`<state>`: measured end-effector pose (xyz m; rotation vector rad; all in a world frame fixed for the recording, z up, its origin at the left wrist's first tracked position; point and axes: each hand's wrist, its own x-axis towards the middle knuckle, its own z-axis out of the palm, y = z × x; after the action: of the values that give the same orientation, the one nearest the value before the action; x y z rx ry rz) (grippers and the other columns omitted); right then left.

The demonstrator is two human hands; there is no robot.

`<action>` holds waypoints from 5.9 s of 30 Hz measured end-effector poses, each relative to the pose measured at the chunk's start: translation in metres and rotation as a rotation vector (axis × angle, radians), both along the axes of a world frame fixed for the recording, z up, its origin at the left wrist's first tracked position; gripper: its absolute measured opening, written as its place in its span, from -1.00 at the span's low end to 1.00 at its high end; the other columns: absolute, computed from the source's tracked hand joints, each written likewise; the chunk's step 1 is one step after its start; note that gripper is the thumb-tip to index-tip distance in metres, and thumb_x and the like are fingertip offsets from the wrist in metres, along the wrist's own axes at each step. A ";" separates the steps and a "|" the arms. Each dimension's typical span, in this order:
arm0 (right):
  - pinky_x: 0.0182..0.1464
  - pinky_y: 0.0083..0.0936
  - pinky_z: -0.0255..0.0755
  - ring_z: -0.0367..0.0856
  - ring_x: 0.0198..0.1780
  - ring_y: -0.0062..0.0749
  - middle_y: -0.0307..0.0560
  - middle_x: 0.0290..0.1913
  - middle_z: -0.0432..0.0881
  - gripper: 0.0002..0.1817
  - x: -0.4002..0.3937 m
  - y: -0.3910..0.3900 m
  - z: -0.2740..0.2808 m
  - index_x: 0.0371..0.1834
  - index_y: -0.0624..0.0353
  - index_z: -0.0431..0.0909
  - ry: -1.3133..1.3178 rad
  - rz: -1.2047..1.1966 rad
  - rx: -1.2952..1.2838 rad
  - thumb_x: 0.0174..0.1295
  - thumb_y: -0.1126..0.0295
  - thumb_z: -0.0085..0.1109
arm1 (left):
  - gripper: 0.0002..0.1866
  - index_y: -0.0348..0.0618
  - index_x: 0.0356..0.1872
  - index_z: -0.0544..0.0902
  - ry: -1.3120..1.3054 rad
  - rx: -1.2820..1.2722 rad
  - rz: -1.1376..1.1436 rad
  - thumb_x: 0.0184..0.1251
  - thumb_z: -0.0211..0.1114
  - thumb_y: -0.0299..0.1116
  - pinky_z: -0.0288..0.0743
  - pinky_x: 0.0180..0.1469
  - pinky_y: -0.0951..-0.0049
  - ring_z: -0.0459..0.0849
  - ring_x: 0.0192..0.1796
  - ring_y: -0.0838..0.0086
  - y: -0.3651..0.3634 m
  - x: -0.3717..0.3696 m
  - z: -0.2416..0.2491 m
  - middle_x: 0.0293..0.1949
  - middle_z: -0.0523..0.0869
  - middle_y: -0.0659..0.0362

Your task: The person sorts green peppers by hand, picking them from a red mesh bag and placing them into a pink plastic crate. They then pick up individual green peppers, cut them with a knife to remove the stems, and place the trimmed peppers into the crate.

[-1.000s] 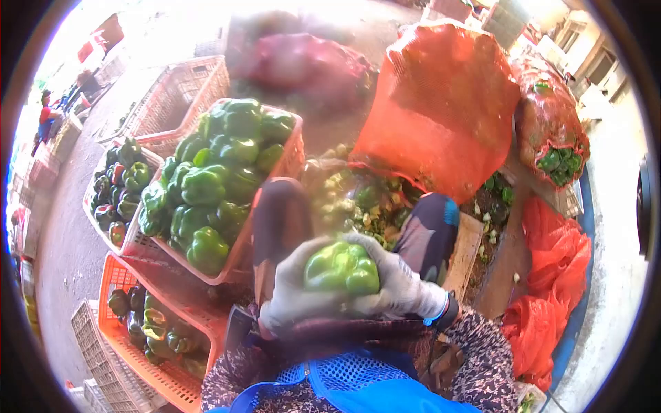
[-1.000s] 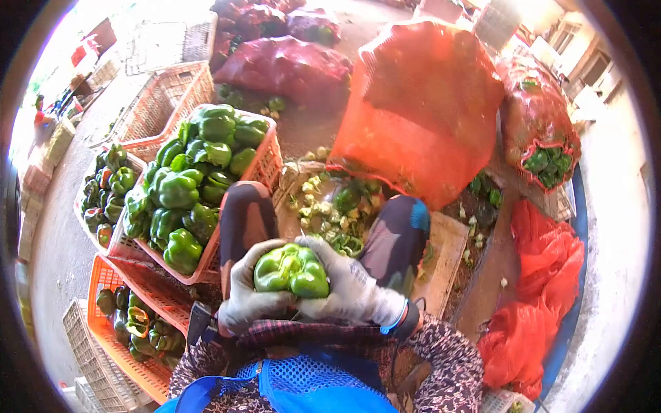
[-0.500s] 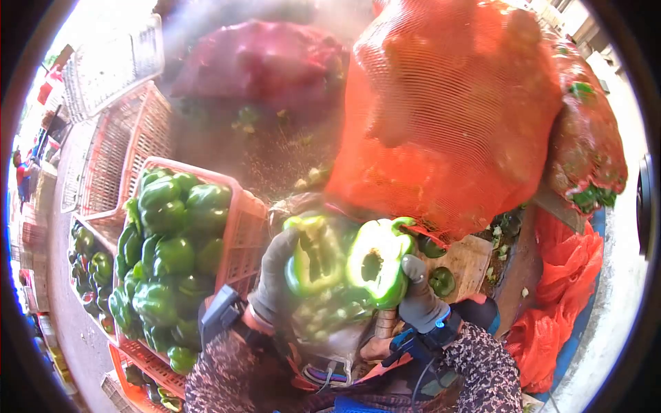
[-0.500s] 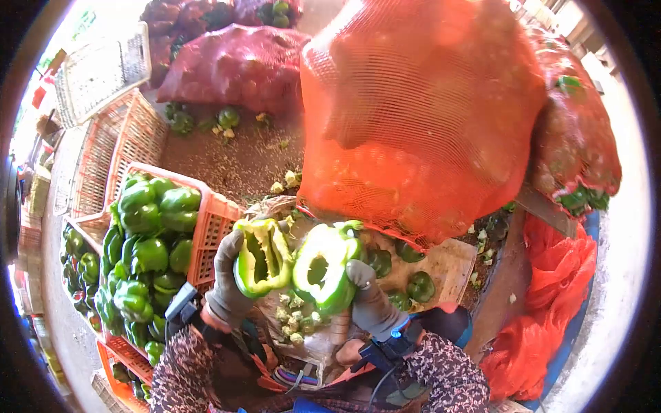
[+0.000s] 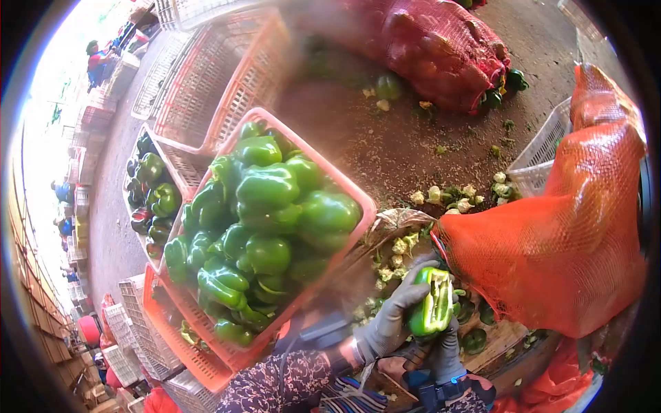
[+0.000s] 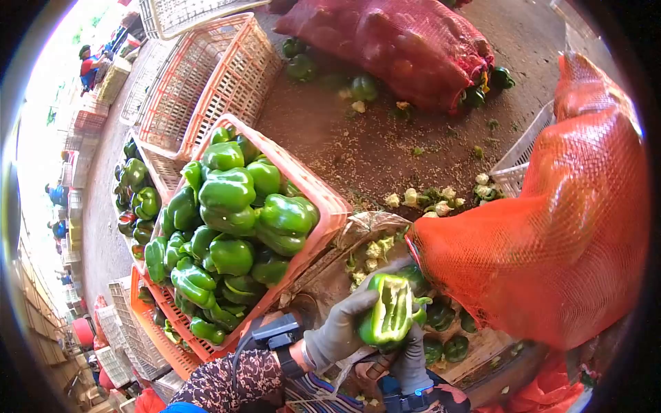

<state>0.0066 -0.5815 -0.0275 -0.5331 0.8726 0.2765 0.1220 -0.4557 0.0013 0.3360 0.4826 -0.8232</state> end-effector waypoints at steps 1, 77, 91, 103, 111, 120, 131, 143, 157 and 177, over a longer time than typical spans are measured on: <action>0.49 -0.33 0.41 0.54 0.36 -0.36 -0.17 0.38 0.54 -0.23 0.000 0.002 0.001 0.54 0.05 0.38 0.005 -0.029 0.024 0.44 -0.19 0.25 | -0.25 -0.14 0.58 0.24 -0.008 0.026 0.004 0.46 0.33 -0.21 0.55 0.36 0.28 0.66 0.27 0.30 0.004 -0.002 0.002 0.27 0.59 0.04; 0.14 -0.43 0.63 0.74 0.06 -0.28 0.00 0.24 0.63 -0.38 -0.090 -0.005 0.273 0.49 0.14 0.38 0.145 0.732 0.063 0.38 0.20 0.17 | -0.36 -0.11 0.42 0.42 0.124 0.355 -0.112 0.36 0.39 -0.19 0.48 0.35 0.36 0.61 0.25 0.36 0.044 -0.199 0.250 0.23 0.56 0.10; 0.33 -0.27 0.55 0.67 0.33 0.10 0.29 0.37 0.62 -0.16 -0.009 0.042 0.185 0.60 0.24 0.30 -0.547 1.165 -1.607 0.25 0.39 0.48 | -0.08 0.01 0.56 0.33 -0.165 0.559 0.476 0.22 0.60 -0.05 0.44 0.48 0.30 0.50 0.39 0.37 0.267 -0.106 0.201 0.36 0.54 0.17; -0.06 0.03 0.60 0.75 -0.05 0.17 0.21 0.01 0.75 -0.65 0.092 0.067 0.077 0.36 -0.01 0.58 -0.393 1.469 -1.849 0.59 0.26 0.06 | -0.02 -0.23 0.55 0.38 -0.439 0.960 0.374 0.37 0.30 0.37 0.71 0.16 -0.18 0.72 0.23 -0.08 0.425 -0.041 0.110 0.36 0.60 -0.19; -0.05 -0.47 0.63 0.70 -0.19 -0.53 -0.17 -0.16 0.77 -0.63 0.144 0.162 0.084 0.41 0.07 0.58 -0.172 0.364 -1.559 0.68 0.24 0.01 | 0.01 -0.11 0.59 0.33 -1.047 2.052 -0.043 0.12 0.64 -0.11 0.22 0.58 0.03 0.39 0.51 -0.07 0.394 0.079 0.109 0.45 0.44 -0.20; 0.21 -0.20 0.60 0.76 0.15 0.01 0.10 0.12 0.77 -0.61 0.143 0.150 0.106 0.34 0.12 0.59 -0.131 0.818 -1.681 0.54 0.26 0.15 | -0.14 -0.10 0.64 0.30 -1.092 2.008 -0.561 0.42 0.37 0.04 0.03 0.67 -0.04 0.14 0.67 -0.15 0.389 0.091 0.072 0.63 0.26 -0.17; 0.44 -0.09 0.44 0.62 0.33 0.09 0.18 0.32 0.65 -0.55 0.230 0.188 0.128 0.38 0.13 0.58 -0.792 0.811 -1.855 0.45 0.29 0.24 | -0.26 -0.19 0.59 0.35 -0.786 2.306 -0.521 0.53 0.24 -0.01 0.20 0.60 -0.03 0.34 0.58 -0.11 0.366 0.150 0.053 0.54 0.43 -0.18; 0.48 -0.03 0.38 0.44 0.49 0.03 0.00 0.45 0.53 -0.49 0.371 0.316 0.051 0.40 -0.11 0.56 -0.710 1.182 -2.045 0.45 0.01 0.19 | -0.34 -0.03 0.51 0.50 -0.894 2.236 -0.481 0.38 0.28 -0.14 0.23 0.54 -0.20 0.35 0.57 -0.15 0.361 0.168 0.035 0.51 0.48 -0.12; 0.38 -0.03 0.44 0.52 0.37 0.04 -0.04 0.42 0.55 -0.60 0.389 0.308 -0.013 0.35 -0.07 0.53 -0.723 1.038 -2.052 0.49 0.18 0.13 | -0.42 0.23 0.39 0.66 -0.949 2.167 -0.580 0.28 0.29 -0.16 -0.14 0.64 -0.31 0.27 0.61 -0.08 0.361 0.180 -0.002 0.52 0.46 0.05; 0.38 -0.08 0.48 0.54 0.37 0.02 -0.02 0.39 0.59 -0.62 0.384 0.308 -0.017 0.35 -0.01 0.54 -0.823 0.918 -2.063 0.53 0.23 0.08 | -0.37 -0.06 0.39 0.61 -0.697 2.278 -0.309 0.32 0.35 -0.05 -0.01 0.63 -0.29 0.39 0.51 -0.08 0.369 0.193 0.004 0.45 0.50 -0.09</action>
<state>0.3907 -0.2738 -0.0448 -2.7288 -0.3096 -0.1668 0.3149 -0.0864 0.0057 2.7165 0.4949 0.0019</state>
